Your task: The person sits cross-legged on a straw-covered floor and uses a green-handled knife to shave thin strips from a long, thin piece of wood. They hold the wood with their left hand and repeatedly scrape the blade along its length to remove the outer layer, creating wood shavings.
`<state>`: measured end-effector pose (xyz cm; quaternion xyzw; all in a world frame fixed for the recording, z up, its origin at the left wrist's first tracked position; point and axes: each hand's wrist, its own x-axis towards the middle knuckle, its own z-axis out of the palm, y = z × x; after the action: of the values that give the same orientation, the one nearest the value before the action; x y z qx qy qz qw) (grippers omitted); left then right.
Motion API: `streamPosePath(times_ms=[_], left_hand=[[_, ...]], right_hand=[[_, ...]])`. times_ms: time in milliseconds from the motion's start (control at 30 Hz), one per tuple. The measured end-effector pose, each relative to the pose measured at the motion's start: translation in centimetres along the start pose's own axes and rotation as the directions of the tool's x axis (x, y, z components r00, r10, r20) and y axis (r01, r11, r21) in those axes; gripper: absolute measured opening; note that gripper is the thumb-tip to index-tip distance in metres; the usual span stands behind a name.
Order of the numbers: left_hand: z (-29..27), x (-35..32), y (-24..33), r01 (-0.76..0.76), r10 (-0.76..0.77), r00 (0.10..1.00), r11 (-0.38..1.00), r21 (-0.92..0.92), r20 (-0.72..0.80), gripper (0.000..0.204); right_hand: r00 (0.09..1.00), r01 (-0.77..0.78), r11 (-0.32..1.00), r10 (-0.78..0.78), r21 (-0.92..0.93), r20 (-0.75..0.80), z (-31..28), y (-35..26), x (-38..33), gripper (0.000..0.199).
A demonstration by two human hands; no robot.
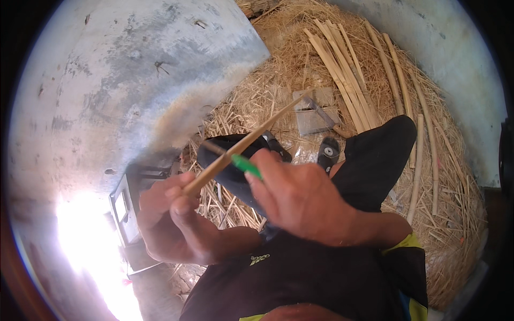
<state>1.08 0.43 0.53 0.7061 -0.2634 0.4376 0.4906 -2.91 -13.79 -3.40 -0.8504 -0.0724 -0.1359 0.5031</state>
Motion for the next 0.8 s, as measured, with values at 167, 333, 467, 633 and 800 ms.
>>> streamPosePath(times_ms=[167,333,467,633,800], left_hand=[[-0.2,0.2,0.2,0.045,-0.044,0.999,0.997,0.066,-0.019,0.024],[0.2,-0.2,-0.2,0.011,-0.012,1.0,1.0,-0.01,-0.016,0.021],[-0.2,0.4,0.2,0.04,-0.033,0.997,0.991,0.126,-0.063,0.018],[-0.2,0.1,-0.5,0.065,-0.06,0.995,0.996,0.064,-0.078,0.018],[0.0,0.0,0.6,0.153,-0.129,0.98,0.975,0.161,-0.154,0.02]], right_hand=[[0.974,-0.223,0.936,0.204,-0.273,-0.097,1.8,6.0,-0.1,0.019],[0.996,-0.075,0.994,0.07,-0.075,-0.058,1.3,3.5,0.3,0.02],[0.984,-0.175,0.976,0.167,-0.132,-0.07,3.0,6.3,0.4,0.02],[0.995,-0.091,0.991,0.087,-0.097,-0.041,2.4,5.2,1.0,0.021],[0.966,-0.257,0.904,0.227,-0.343,-0.126,4.0,11.0,1.3,0.022]])
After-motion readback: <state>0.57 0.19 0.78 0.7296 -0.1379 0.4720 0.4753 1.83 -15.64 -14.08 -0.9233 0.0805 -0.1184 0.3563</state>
